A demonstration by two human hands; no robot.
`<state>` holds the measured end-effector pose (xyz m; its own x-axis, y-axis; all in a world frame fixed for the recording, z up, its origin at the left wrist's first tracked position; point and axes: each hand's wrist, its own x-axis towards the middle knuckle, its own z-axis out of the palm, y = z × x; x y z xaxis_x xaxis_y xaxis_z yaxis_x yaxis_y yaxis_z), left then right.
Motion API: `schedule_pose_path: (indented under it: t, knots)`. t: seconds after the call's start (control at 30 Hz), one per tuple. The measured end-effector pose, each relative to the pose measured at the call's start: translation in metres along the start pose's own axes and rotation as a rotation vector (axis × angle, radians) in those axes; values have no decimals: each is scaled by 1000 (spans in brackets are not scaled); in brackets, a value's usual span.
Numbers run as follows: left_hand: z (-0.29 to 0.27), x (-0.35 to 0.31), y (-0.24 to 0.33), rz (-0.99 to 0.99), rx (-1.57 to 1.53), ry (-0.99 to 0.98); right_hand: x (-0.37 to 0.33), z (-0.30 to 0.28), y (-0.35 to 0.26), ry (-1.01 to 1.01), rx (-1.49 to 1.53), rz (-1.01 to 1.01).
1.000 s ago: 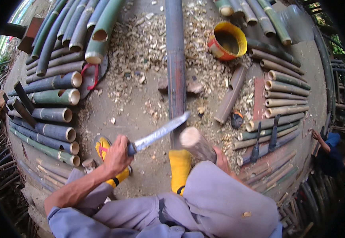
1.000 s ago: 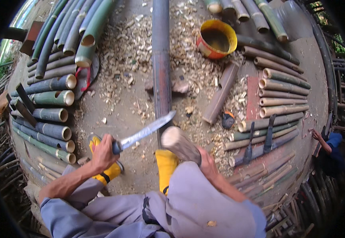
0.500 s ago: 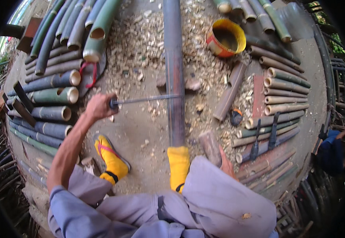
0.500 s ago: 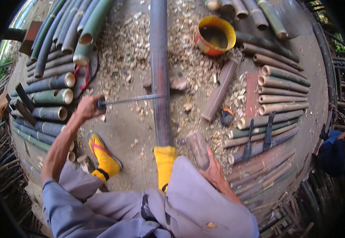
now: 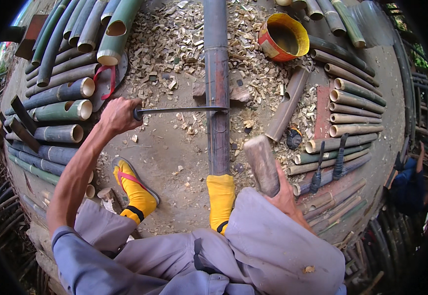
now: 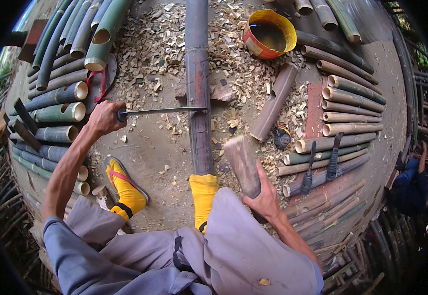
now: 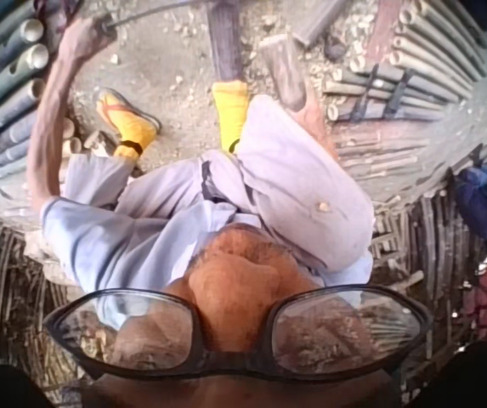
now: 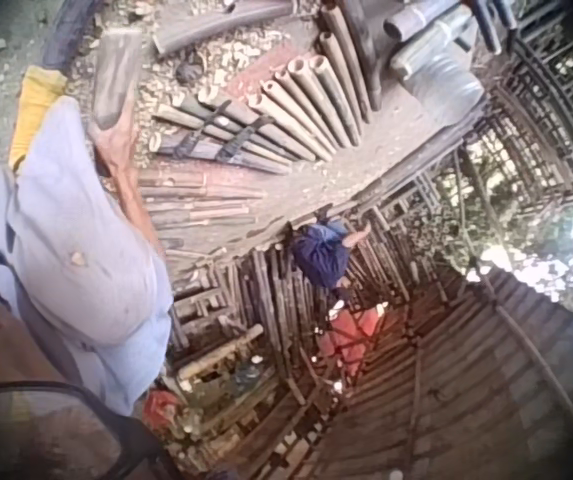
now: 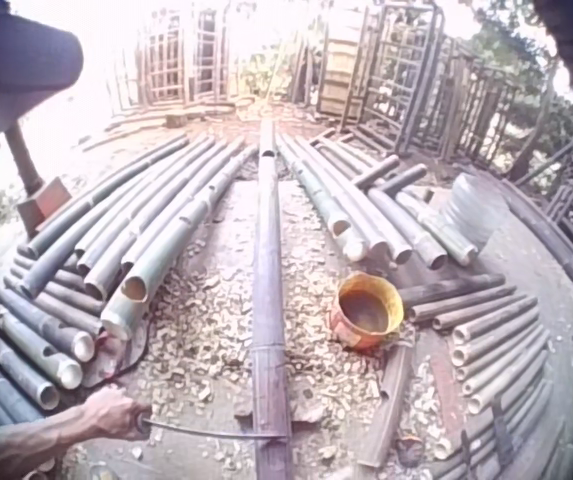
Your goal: The person carves a hole into a long bamboo pole using a knife and a wooden mallet, then smooths the interior edges with a chisel and a smaller blade.
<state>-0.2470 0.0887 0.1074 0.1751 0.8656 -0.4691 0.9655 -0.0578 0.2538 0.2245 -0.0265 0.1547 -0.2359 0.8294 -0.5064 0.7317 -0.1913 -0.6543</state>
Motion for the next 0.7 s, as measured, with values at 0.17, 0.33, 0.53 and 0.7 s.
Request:
schedule_pose_path:
  t: [0.17,0.33,0.53,0.7]
  knots:
    - [1,-5,-4,-53,21,-66,67,-18,-61,279,29,-477]
    - [-1,10,1,-39,7,-118,138,-23,-72,-31,-432,-479]
    - [-1,8,-10,-17,-27,-170,155,-60,-146,97,-140,-696]
    - [-4,10,-5,-40,-30,-195,155,-34,-131,487,19,-800]
